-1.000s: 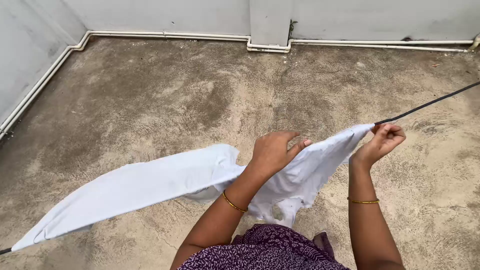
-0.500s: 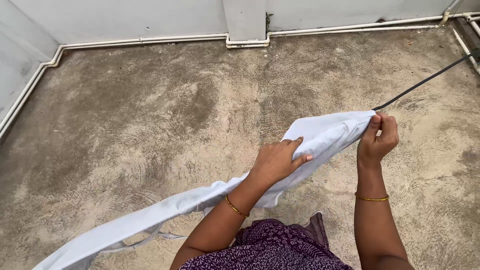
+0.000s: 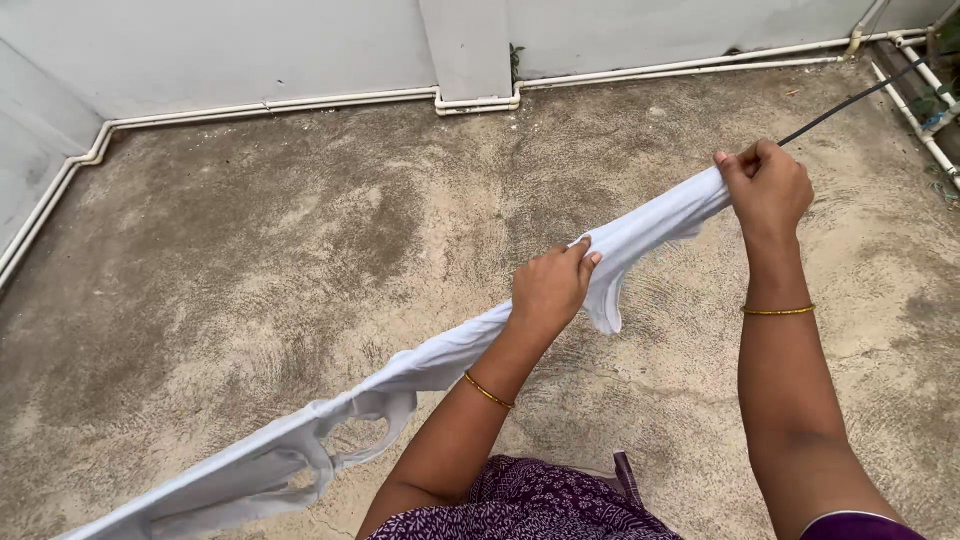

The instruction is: Hanging washed clothes on a clothesline using clothespins on a balcony.

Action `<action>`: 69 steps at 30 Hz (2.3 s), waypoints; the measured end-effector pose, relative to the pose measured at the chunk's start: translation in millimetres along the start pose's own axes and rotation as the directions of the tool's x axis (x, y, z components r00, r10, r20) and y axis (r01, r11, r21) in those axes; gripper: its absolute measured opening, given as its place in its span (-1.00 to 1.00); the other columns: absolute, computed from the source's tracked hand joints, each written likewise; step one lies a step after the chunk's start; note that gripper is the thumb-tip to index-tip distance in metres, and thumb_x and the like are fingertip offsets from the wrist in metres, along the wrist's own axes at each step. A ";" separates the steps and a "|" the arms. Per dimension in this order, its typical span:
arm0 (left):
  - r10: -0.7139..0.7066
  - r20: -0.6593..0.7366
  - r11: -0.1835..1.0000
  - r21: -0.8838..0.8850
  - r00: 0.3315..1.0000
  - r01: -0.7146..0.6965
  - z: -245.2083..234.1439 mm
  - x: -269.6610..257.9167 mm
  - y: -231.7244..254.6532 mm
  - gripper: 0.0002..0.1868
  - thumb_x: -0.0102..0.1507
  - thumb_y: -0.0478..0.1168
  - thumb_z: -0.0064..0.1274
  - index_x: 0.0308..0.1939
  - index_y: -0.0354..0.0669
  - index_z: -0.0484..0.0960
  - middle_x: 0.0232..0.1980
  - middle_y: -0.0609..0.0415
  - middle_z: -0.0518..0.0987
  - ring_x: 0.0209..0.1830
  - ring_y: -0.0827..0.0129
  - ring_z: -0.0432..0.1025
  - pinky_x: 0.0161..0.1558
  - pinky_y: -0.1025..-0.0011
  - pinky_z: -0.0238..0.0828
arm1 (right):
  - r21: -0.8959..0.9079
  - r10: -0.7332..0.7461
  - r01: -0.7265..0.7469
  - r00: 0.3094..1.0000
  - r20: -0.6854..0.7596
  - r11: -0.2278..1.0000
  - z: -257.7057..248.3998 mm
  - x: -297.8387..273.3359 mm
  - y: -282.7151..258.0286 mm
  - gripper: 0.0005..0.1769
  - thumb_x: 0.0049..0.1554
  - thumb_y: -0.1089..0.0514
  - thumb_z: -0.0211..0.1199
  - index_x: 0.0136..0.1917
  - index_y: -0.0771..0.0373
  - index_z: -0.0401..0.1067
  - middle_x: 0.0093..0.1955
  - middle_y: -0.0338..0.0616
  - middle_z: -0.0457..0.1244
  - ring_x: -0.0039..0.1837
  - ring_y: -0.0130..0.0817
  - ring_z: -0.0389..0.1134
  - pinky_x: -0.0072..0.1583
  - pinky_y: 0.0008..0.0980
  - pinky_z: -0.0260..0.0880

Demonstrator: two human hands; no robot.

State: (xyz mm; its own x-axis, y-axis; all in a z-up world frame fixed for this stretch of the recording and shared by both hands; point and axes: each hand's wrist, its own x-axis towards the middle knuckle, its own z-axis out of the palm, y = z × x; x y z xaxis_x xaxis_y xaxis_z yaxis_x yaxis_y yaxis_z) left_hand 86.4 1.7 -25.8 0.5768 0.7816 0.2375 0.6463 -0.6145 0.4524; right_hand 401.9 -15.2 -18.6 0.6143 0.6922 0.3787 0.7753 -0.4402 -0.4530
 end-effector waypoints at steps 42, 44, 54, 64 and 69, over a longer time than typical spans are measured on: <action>-0.347 -0.116 0.692 -0.701 0.931 0.170 -118.5 -164.7 -143.7 -0.28 0.41 0.31 -0.42 0.50 0.01 0.28 0.45 -0.08 0.43 0.46 0.05 0.34 0.38 0.11 0.28 | 0.545 -0.765 0.630 0.643 0.035 0.554 30.3 -287.3 -251.7 -0.76 -0.02 -0.08 0.48 -0.07 -0.03 0.68 -0.04 -0.35 0.32 0.13 -0.32 0.27 0.24 -0.18 0.15; -0.306 -0.172 0.784 -0.603 0.936 0.146 -102.2 -169.9 -147.8 -0.28 0.45 0.30 -0.44 0.52 -0.05 0.28 0.51 -0.13 0.38 0.49 0.02 0.30 0.43 0.10 0.15 | 0.621 -0.714 0.515 0.693 0.104 0.590 28.2 -289.0 -249.4 -0.80 0.06 -0.02 0.46 -0.07 0.05 0.63 0.05 -0.33 0.36 0.19 -0.29 0.29 0.29 -0.19 0.12; -0.261 -0.255 0.796 -0.603 0.931 0.058 -107.7 -180.0 -139.9 -0.31 0.47 0.26 -0.48 0.49 -0.05 0.32 0.52 -0.04 0.36 0.52 0.08 0.23 0.50 0.00 -0.11 | 0.269 -0.588 0.525 0.751 0.300 0.807 19.7 -284.0 -274.7 -0.72 0.18 -0.12 0.32 -0.07 0.08 0.64 0.04 -0.30 0.41 0.25 -0.28 0.32 0.44 0.02 -0.04; 0.279 -0.306 0.940 -0.106 0.910 -0.323 -91.7 -196.3 -16.6 -0.42 0.48 -0.01 -0.20 0.54 -0.16 0.28 0.64 -0.04 0.23 0.73 0.09 -0.07 0.63 -0.20 -0.51 | 0.212 -0.312 0.353 0.928 -0.203 0.911 -74.4 -350.5 -165.6 -0.63 0.28 -0.05 0.25 0.32 0.05 0.50 0.37 -0.20 0.30 0.56 -0.19 0.17 0.58 0.07 -0.29; 0.488 0.042 0.872 -0.046 0.872 -0.486 11.9 -233.5 96.2 -0.27 0.32 -0.04 -0.05 0.52 -0.26 0.19 0.65 -0.12 0.06 0.69 0.02 -0.20 0.53 -0.25 -0.54 | 0.010 -0.103 0.109 0.959 -0.263 0.994 -133.0 -422.1 -63.6 -0.54 0.22 0.02 0.29 0.37 0.08 0.43 0.43 -0.13 0.24 0.57 -0.13 0.12 0.56 0.12 -0.33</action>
State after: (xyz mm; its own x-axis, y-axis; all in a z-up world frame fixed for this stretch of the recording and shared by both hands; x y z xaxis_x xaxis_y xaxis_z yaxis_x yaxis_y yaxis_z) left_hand 19.8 -241.2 -48.1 0.8393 0.3768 0.3920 0.2605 -0.9114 0.3184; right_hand 112.8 -355.5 -42.3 0.5485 0.5591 0.6217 0.8361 -0.3564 -0.4171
